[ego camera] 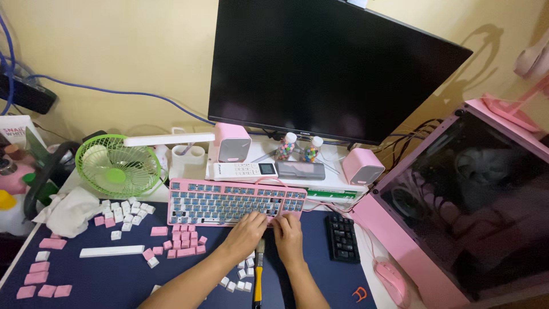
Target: The person assembles a mechanical keyboard by inserting black keycaps into the switch plate one by one. The person handles the keycaps and the keyboard plate directly with their hands, placing each keycap into its corresponding switch position.
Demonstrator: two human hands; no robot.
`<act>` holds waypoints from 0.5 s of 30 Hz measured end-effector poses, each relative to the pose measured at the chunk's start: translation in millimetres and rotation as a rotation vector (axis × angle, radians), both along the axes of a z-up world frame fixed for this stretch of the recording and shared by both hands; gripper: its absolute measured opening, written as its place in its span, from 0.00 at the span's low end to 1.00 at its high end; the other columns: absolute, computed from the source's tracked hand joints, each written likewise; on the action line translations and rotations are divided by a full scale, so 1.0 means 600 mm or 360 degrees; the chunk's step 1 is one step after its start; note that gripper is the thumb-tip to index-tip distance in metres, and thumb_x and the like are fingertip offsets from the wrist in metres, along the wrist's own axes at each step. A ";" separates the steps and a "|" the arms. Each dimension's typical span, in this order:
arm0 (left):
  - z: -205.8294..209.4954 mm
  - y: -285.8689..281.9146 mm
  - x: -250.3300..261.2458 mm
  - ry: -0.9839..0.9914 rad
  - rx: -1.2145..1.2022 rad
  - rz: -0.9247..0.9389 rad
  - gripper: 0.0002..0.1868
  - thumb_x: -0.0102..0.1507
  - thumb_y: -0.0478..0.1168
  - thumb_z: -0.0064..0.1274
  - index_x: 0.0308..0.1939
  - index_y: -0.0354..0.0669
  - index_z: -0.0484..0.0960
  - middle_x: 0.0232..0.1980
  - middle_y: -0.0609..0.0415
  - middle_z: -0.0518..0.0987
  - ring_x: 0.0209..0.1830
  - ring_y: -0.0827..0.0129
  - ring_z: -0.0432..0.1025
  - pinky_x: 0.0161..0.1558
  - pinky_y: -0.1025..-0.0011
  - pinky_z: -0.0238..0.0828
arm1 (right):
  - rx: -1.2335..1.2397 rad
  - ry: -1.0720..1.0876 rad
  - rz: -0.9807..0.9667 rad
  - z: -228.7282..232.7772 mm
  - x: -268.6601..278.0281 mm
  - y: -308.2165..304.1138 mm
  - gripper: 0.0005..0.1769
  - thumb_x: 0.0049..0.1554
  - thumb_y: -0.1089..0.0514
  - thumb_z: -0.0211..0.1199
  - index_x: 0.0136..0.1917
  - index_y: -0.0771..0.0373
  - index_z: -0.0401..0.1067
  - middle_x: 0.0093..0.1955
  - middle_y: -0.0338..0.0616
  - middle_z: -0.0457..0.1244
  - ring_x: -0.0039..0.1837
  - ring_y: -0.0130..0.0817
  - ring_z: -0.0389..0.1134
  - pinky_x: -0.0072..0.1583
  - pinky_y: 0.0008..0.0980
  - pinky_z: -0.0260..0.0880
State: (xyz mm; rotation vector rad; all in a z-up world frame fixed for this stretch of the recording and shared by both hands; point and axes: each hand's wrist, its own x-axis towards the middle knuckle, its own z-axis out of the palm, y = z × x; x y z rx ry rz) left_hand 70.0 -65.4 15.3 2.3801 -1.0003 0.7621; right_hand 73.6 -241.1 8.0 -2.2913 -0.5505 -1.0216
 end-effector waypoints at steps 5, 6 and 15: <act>0.008 0.001 0.019 -0.0086 0.0099 -0.0032 0.09 0.56 0.31 0.49 0.40 0.33 0.79 0.47 0.45 0.74 0.51 0.54 0.69 0.56 0.62 0.65 | 0.0148 0.0176 0.0106 -0.006 -0.009 0.000 0.09 0.53 0.69 0.68 0.48 0.64 0.73 0.47 0.50 0.65 0.49 0.51 0.70 0.48 0.41 0.73; 0.009 0.000 0.019 -0.0088 0.0149 -0.0028 0.07 0.56 0.32 0.49 0.37 0.35 0.79 0.45 0.46 0.74 0.50 0.55 0.69 0.55 0.61 0.65 | 0.0157 0.0212 0.0129 -0.005 -0.011 -0.001 0.10 0.52 0.69 0.67 0.48 0.64 0.73 0.48 0.50 0.65 0.49 0.51 0.71 0.49 0.41 0.73; 0.021 0.000 0.019 -0.0387 0.0187 0.0054 0.07 0.57 0.36 0.51 0.37 0.40 0.79 0.42 0.52 0.76 0.47 0.60 0.69 0.48 0.63 0.63 | 0.0052 0.0167 0.0104 -0.009 -0.007 -0.001 0.17 0.50 0.71 0.67 0.53 0.64 0.72 0.50 0.52 0.64 0.51 0.54 0.70 0.51 0.44 0.72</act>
